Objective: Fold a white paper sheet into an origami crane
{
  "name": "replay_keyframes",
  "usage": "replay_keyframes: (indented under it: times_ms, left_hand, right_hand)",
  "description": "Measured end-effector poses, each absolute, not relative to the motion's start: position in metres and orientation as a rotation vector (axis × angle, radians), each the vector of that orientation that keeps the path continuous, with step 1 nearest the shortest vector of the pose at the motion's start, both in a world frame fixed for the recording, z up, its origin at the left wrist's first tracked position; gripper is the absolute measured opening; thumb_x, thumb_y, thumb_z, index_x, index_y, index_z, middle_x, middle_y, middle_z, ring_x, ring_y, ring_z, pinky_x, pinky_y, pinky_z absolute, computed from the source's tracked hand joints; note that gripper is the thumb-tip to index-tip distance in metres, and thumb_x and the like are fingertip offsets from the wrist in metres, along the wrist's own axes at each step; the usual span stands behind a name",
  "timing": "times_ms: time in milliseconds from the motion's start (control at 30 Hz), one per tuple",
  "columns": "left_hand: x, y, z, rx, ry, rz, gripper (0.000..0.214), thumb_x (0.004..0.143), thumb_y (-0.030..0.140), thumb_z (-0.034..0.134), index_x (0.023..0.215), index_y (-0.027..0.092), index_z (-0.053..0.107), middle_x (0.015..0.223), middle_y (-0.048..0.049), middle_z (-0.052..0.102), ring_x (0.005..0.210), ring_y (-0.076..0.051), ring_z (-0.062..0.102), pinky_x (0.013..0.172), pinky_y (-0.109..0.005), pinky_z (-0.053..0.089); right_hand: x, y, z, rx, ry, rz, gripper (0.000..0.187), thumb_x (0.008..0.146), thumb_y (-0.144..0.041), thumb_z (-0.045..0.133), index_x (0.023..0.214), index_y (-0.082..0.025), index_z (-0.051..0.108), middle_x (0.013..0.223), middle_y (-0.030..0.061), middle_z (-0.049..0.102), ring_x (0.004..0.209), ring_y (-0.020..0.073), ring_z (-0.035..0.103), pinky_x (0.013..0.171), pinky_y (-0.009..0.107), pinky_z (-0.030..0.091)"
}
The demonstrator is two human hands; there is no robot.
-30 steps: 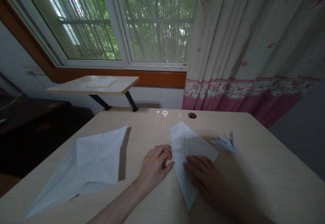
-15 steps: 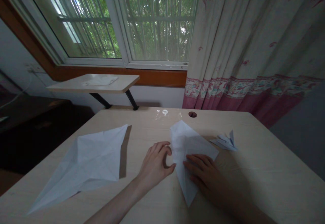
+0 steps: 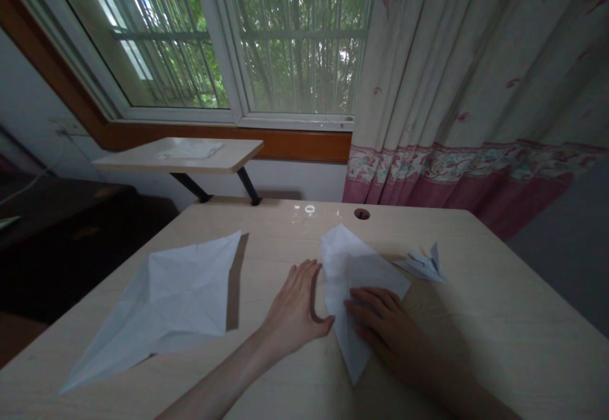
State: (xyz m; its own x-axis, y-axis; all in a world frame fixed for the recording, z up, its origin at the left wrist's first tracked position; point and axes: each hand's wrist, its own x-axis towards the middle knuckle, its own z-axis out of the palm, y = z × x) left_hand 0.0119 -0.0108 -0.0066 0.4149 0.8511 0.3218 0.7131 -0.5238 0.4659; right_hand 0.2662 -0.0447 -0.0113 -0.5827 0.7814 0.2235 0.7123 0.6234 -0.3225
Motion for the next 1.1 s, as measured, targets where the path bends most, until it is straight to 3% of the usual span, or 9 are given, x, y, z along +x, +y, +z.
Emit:
replay_keyframes:
  times_ms: [267, 633, 800, 1100]
  left_hand:
    - [0.013, -0.017, -0.006, 2.464, 1.369, 0.531, 0.103, 0.068, 0.036, 0.079, 0.152, 0.008, 0.026, 0.159, -0.0272, 0.030, 0.149, -0.042, 0.025, 0.120, -0.066, 0.021]
    - [0.017, -0.021, 0.002, 2.454, 1.410, 0.328, 0.110, 0.066, 0.054, 0.078, 0.154, 0.010, 0.029, 0.162, -0.0254, 0.021, 0.151, -0.041, 0.017, 0.122, -0.063, 0.014]
    - [0.018, -0.024, 0.004, 2.443, 1.410, 0.237, 0.115, 0.066, 0.056, 0.076, 0.155, 0.005, 0.025, 0.162, -0.0277, 0.015, 0.151, -0.041, 0.012, 0.122, -0.063, 0.013]
    - [0.020, -0.031, -0.001, 2.437, 1.387, 0.235, 0.129, 0.062, 0.066, 0.075, 0.159, 0.007, 0.013, 0.164, -0.0260, 0.008, 0.151, -0.044, 0.002, 0.121, -0.064, 0.010]
  right_hand:
    - [0.267, -0.044, -0.012, -1.176, -2.512, 0.256, 0.038, 0.101, -0.023, 0.051, 0.138, -0.029, 0.057, 0.141, 0.0054, 0.060, 0.129, 0.0254, 0.052, 0.107, 0.049, 0.044]
    - [0.267, -0.043, -0.016, -1.172, -2.519, 0.257, 0.039, 0.100, -0.022, 0.053, 0.139, -0.029, 0.056, 0.144, 0.0051, 0.058, 0.130, 0.0264, 0.052, 0.107, 0.050, 0.044]
    - [0.268, -0.043, -0.018, -1.184, -2.520, 0.255, 0.040, 0.101, -0.024, 0.053, 0.140, -0.030, 0.055, 0.144, 0.0045, 0.058, 0.130, 0.0263, 0.051, 0.108, 0.050, 0.043]
    - [0.267, -0.044, -0.013, -1.187, -2.503, 0.271, 0.039, 0.100, -0.023, 0.053, 0.138, -0.030, 0.057, 0.143, 0.0042, 0.059, 0.129, 0.0254, 0.052, 0.108, 0.049, 0.043]
